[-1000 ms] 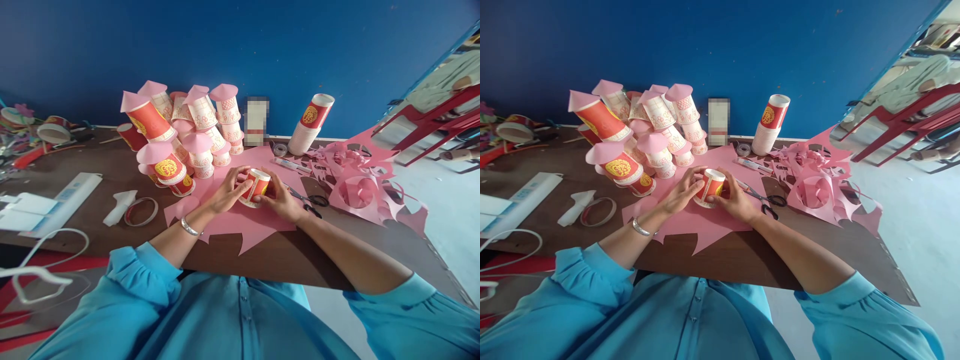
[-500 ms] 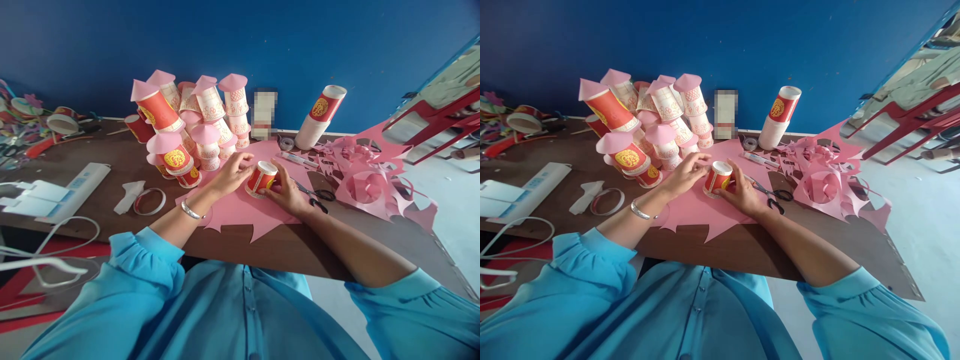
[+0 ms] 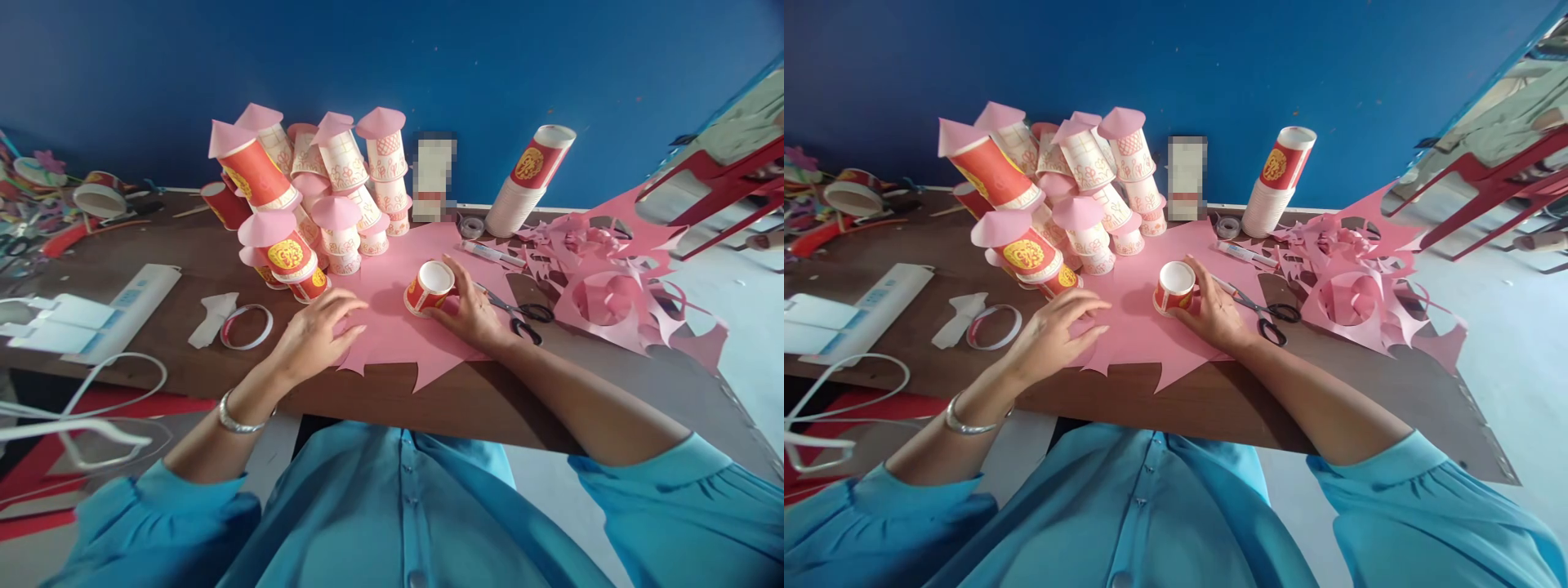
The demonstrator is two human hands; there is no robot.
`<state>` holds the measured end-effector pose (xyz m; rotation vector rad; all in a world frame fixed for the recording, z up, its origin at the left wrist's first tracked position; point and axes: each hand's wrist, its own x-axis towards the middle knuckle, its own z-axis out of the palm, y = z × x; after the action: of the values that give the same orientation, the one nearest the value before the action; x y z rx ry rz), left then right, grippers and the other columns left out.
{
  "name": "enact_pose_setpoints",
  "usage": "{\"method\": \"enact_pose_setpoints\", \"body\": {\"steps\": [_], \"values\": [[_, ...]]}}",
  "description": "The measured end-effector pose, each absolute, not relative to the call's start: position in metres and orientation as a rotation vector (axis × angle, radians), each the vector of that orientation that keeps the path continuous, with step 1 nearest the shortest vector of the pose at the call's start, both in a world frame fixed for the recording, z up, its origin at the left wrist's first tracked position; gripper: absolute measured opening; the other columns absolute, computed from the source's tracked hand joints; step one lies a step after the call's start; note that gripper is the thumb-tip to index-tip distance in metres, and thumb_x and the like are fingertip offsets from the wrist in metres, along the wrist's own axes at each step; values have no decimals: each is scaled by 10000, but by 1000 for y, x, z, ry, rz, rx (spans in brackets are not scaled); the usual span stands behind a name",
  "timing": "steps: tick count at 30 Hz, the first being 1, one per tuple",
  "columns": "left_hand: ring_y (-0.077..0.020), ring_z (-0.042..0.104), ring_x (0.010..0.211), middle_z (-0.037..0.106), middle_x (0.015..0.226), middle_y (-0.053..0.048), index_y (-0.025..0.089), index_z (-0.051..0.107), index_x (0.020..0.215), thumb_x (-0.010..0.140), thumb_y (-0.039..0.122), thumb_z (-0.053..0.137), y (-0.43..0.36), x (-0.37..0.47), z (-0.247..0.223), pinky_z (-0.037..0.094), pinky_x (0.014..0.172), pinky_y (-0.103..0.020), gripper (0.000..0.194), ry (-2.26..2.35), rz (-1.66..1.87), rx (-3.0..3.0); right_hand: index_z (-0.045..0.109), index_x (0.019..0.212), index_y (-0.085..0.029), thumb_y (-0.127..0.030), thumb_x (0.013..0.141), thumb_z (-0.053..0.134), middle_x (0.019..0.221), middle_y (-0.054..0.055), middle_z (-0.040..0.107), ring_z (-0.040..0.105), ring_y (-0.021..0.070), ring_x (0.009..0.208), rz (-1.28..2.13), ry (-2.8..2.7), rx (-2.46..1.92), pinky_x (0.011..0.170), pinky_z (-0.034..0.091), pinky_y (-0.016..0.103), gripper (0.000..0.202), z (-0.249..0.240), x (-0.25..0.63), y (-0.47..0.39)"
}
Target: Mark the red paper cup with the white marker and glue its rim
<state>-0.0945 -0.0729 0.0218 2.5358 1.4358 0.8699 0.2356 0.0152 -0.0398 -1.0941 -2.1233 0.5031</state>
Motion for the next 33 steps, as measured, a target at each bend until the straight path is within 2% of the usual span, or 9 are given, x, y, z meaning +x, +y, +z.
{"method": "enact_pose_setpoints", "body": {"steps": [3, 8, 13, 18, 23, 26, 29, 31, 33], "values": [[-290, 831, 1197, 831, 1242, -97, 251, 780, 1284, 1062, 256, 725, -91, -114, 19, 698, 1029, -417, 228, 1653, 784, 2584, 332, 1805, -276, -727, 1025, 763, 1769, 199, 585, 768, 408, 1413, 510, -2134, -1118, 1184, 670, 596, 1000, -42, 236, 16], [-373, 822, 1201, 838, 1329, -159, 225, 793, 1300, 1019, 249, 732, -108, -131, 21, 720, 934, -507, 289, 1869, 492, 2684, 300, 1823, -275, -777, 1033, 729, 1781, 221, 564, 778, 419, 1369, 508, -2140, -1125, 1163, 662, 624, 1029, -41, 237, 17], [-372, 824, 1201, 835, 1357, -168, 220, 785, 1316, 1055, 257, 684, -111, -127, 23, 722, 926, -507, 281, 1823, 555, 2752, 326, 1816, -275, -787, 990, 788, 1788, 231, 553, 800, 414, 1311, 554, -2105, -1173, 1178, 649, 649, 1076, -42, 237, 19], [-360, 799, 1324, 819, 1411, -142, 253, 734, 1428, 1084, 338, 698, -98, -111, 22, 707, 1045, -496, 356, 1671, 691, 2695, 326, 1823, -311, -600, 947, 901, 1789, 186, 570, 757, 417, 1427, 571, -2107, -1205, 1208, 645, 621, 1087, -42, 234, 21], [-375, 707, 1503, 724, 1600, -161, 250, 604, 1596, 1023, 473, 809, -55, -77, 22, 637, 1246, -563, 648, 1409, 832, 2530, 458, 1764, -271, -441, 921, 947, 1723, 183, 645, 715, 392, 1512, 617, -2149, -1156, 1291, 595, 597, 990, -38, 229, 22], [-369, 719, 1470, 708, 1595, -188, 231, 620, 1565, 974, 562, 856, -19, -54, 31, 650, 1224, -567, 717, 1159, 933, 2402, 509, 1733, -226, -427, 884, 991, 1703, 226, 650, 696, 405, 1538, 549, -2211, -1143, 1281, 604, 594, 997, -29, 232, 23], [-325, 788, 1295, 738, 1525, -188, 229, 690, 1468, 970, 657, 823, 14, -37, 40, 707, 1070, -507, 670, 997, 1006, 2106, 544, 1722, -255, -293, 981, 886, 1615, 182, 732, 799, 339, 1359, 495, -2375, -1188, 1156, 680, 522, 816, -5, 242, 32], [-302, 798, 1209, 798, 1385, -166, 210, 747, 1318, 960, 703, 798, 33, -27, 42, 696, 1041, -484, 612, 1027, 1069, 1869, 719, 1558, -277, -240, 1074, 752, 1483, 124, 811, 832, 284, 1243, 370, -2431, -1423, 1083, 694, 437, 486, 16, 249, 43], [-271, 794, 1102, 829, 1212, -118, 209, 769, 1191, 908, 719, 813, 47, -17, 38, 684, 994, -457, 585, 1077, 1121, 1677, 796, 1454, -290, -252, 1135, 641, 1534, 105, 783, 815, 289, 1285, 195, -2357, -1683, 1111, 671, 429, 357, 35, 255, 58]]}}
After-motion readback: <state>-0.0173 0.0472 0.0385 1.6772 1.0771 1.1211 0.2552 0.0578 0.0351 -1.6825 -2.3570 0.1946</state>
